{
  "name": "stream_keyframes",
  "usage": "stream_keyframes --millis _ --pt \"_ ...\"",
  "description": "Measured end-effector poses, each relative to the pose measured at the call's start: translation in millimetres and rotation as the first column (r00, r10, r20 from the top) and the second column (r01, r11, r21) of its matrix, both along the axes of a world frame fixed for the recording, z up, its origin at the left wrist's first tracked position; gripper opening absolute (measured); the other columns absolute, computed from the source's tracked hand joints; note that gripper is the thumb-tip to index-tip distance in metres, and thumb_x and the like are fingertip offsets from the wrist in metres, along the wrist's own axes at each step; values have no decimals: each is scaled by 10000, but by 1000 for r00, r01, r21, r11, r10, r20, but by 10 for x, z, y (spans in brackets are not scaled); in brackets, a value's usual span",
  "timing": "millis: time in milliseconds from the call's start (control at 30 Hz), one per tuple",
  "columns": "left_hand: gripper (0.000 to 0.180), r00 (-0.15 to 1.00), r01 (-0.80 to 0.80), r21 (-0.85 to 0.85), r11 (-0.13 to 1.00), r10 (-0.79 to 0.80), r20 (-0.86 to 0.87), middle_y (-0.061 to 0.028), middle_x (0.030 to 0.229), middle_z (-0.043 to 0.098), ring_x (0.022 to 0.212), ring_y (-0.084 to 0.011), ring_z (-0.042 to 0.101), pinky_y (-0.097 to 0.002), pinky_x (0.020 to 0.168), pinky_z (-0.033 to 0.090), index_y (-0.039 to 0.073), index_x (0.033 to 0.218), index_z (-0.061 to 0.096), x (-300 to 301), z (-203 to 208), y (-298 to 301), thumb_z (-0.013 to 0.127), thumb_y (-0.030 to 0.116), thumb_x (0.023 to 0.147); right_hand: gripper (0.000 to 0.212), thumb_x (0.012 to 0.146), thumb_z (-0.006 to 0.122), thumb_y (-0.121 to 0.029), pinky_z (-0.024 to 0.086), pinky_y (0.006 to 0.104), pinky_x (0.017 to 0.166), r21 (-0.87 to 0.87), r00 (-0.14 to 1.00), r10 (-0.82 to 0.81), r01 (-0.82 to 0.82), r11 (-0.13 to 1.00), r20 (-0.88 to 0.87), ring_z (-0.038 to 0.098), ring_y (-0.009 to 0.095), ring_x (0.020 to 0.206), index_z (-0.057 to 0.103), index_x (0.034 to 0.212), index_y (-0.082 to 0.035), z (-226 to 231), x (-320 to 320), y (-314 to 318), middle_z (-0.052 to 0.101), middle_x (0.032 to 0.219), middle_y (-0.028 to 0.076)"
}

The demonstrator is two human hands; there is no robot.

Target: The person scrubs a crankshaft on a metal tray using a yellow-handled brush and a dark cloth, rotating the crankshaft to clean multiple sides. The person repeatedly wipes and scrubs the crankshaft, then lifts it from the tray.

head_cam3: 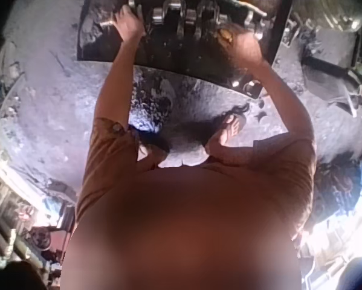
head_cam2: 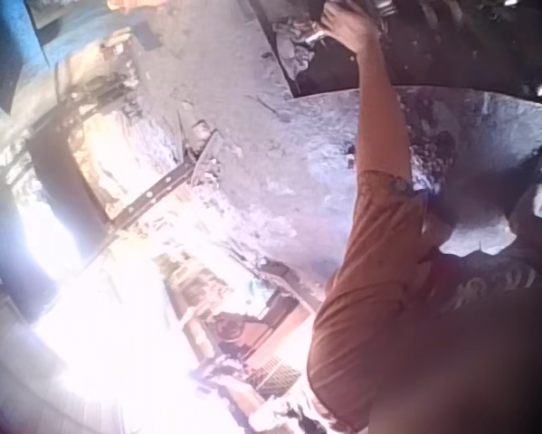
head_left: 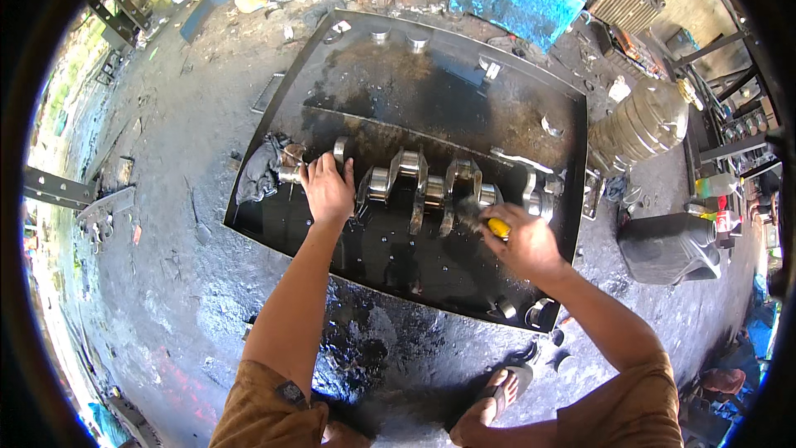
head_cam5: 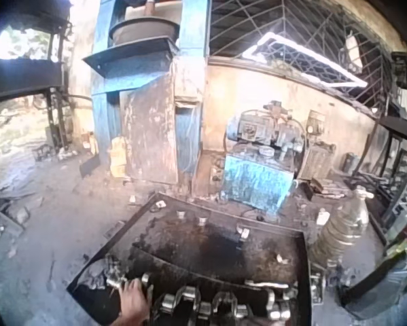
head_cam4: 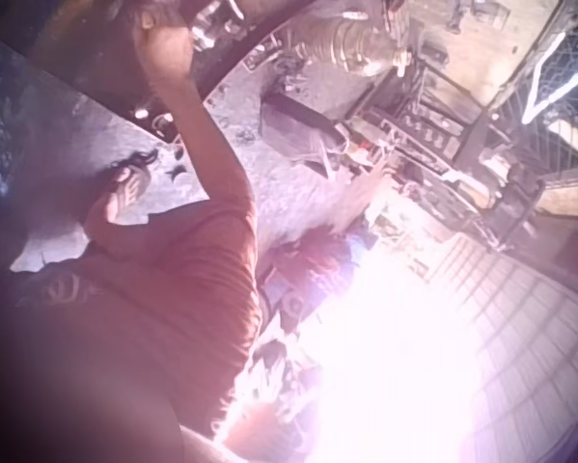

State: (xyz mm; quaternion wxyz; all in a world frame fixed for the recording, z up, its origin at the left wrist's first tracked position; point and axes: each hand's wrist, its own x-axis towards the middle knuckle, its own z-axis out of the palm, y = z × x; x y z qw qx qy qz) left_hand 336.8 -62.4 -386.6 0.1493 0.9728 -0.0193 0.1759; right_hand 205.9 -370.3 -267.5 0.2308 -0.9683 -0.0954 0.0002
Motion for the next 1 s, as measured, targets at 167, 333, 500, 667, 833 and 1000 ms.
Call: stream_keyframes --millis 167,333,500,667,833,1000 --pt "338 1000 -9 -41 999 8 -18 -178 1046 660 1117 -365 571 -557 1088 317 22 1047 565 -2 -8 1 549 354 984 184 806 753 -141 581 371 683 -52 970 84 -74 996 227 694 292 761 668 941 -50 82 81 -21 688 917 81" --pt "342 1000 1 -37 999 -1 8 -186 1065 659 1131 -356 571 -554 1094 315 16 1072 573 -9 26 -14 555 346 981 263 821 741 -213 578 395 717 -38 990 119 -117 992 72 679 309 802 649 1042 -103 74 70 -121 645 938 80" --pt "381 999 -14 -21 1000 13 -45 -194 1084 658 1137 -366 573 -551 1104 318 11 1092 573 -1 13 3 541 376 990 319 853 722 -259 590 388 727 -82 997 44 -48 995 -56 687 305 842 646 1120 -103 -179 -190 -187 665 1002 97" --pt "416 998 -24 20 1000 25 -64 -191 1085 658 1135 -364 578 -547 1109 320 2 1091 569 8 8 2 520 405 999 318 854 728 -259 587 387 789 133 997 60 -54 990 -40 681 339 875 648 1098 -70 -829 -506 249 666 1027 132" --pt "398 998 -6 17 1000 8 -66 -192 1067 651 1095 -381 583 -540 1096 330 -3 1034 550 5 12 11 531 392 998 239 824 751 -148 581 375 727 435 994 64 -21 900 -84 707 313 840 671 1025 -47 -776 -526 201 716 961 129" --pt "398 999 6 29 1000 -5 -52 -192 1057 647 1099 -374 583 -541 1100 322 -2 1019 544 37 -32 30 530 396 999 210 820 765 -142 579 364 711 308 979 -182 201 930 -90 724 265 771 697 984 -30 -162 -555 -436 729 863 152"
